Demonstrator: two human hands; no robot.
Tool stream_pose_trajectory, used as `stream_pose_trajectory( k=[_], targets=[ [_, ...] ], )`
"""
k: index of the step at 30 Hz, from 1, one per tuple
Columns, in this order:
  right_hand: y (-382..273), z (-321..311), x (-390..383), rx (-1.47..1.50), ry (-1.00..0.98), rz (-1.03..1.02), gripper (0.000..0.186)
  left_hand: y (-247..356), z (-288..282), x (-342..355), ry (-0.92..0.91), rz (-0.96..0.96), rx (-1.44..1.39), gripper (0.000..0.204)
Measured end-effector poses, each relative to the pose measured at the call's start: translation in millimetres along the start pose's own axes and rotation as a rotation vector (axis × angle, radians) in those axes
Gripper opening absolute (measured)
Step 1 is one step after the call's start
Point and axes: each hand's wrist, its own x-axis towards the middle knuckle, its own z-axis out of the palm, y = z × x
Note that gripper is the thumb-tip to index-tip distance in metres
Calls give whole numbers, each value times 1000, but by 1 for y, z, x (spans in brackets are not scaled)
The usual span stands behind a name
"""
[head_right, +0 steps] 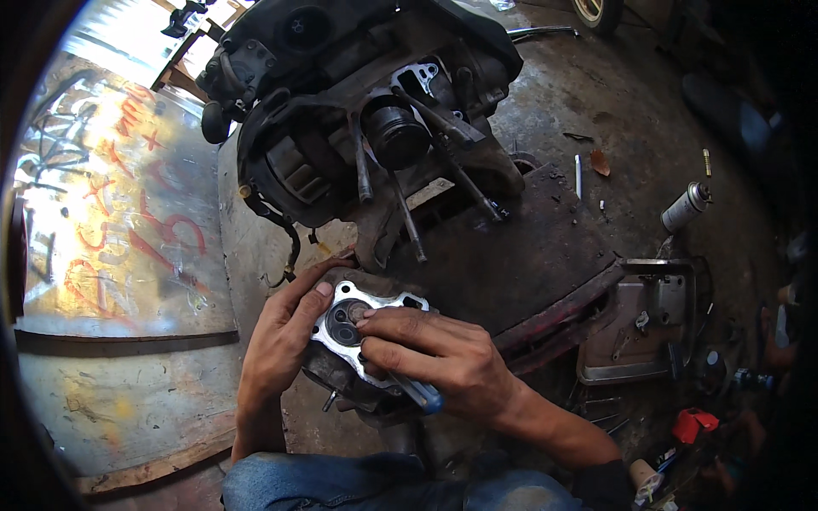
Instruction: Inspecting and marking components of a motorcycle cylinder head.
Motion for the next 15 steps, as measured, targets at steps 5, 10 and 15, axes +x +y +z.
stream_pose_trajectory(
  k=[5,10,15],
  targets=[
    [-1,-5,4,-37,-48,13,31,-5,-2,-1,3,-45,9,49],
    [0,-5,-5,42,-52,31,32,-10,0,0,20,2,-38,47],
    [1,-2,-8,20,-42,35,32,-10,0,2,-22,-51,-53,45]
  ],
)
